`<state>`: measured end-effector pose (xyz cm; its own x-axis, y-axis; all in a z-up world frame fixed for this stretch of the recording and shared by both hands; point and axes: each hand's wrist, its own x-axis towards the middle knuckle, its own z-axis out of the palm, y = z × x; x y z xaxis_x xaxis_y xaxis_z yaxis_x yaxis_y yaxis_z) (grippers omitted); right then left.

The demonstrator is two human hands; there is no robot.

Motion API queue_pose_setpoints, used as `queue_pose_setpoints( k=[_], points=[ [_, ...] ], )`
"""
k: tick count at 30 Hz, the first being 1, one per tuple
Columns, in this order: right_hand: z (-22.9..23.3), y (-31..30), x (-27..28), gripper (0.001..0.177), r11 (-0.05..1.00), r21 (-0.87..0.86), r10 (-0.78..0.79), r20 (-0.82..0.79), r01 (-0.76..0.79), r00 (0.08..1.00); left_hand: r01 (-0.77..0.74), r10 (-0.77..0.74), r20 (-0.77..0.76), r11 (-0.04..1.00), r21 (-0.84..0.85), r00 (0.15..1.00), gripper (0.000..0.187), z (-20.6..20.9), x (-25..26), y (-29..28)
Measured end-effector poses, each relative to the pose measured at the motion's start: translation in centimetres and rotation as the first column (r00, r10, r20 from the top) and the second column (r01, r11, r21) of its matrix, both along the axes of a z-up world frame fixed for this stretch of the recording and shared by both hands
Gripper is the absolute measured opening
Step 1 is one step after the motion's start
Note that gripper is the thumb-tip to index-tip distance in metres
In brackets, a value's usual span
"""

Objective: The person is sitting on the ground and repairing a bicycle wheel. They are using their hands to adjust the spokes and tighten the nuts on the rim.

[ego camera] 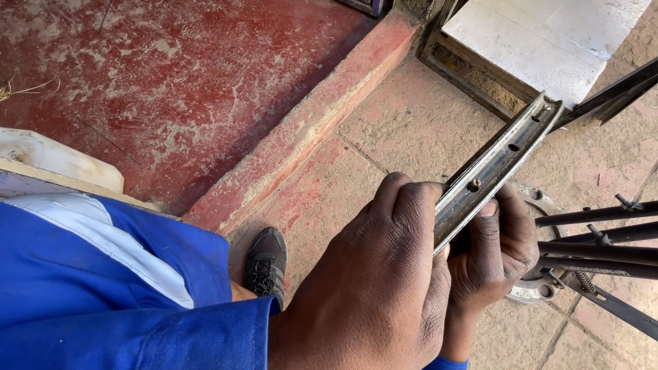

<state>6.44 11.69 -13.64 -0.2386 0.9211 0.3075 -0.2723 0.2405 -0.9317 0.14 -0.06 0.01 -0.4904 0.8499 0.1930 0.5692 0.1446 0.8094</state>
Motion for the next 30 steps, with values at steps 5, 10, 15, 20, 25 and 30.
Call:
queue_pose_setpoints(
  k=[5, 10, 15, 20, 25, 30],
  points=[
    [0.1, 0.0, -0.2, 0.023, 0.999, 0.036, -0.01, -0.01, 0.01, 1.0, -0.015, 0.015, 0.006, 1.0, 0.003, 1.0, 0.031, 0.0, 0.0, 0.0],
    [0.3, 0.1, -0.5, 0.024, 0.999, 0.032, 0.029, -0.014, -0.029, 0.999, -0.007, 0.006, 0.015, 0.999, 0.032, 1.0, 0.025, 0.1, -0.1, 0.2],
    [-1.5, 0.4, -0.7, 0.025, 0.987, 0.126, 0.101, -0.04, -0.095, 0.994, -0.047, 0.042, -0.069, 0.997, -0.067, 0.997, 0.026, 1.1, -1.9, 0.1],
    [-0.5, -2.5, -1.7, 0.027, 0.983, 0.086, 0.163, -0.002, -0.163, 0.987, 0.007, 0.012, -0.219, 0.996, 0.088, 0.976, 0.031, 1.2, -3.5, 0.3],
    [0.9, -3.9, -2.1, 0.028, 0.967, 0.125, 0.206, 0.131, -0.222, 0.97, -0.089, 0.08, -0.093, 0.991, -0.101, 0.992, 0.044, 0.0, -4.4, 0.7],
    [0.9, -3.5, -2.6, 0.025, 0.949, 0.18, 0.258, 0.025, -0.258, 0.966, -0.09, 0.084, -0.055, 0.99, -0.109, 0.995, 0.039, 0.2, -5.0, 1.2]
  ],
)
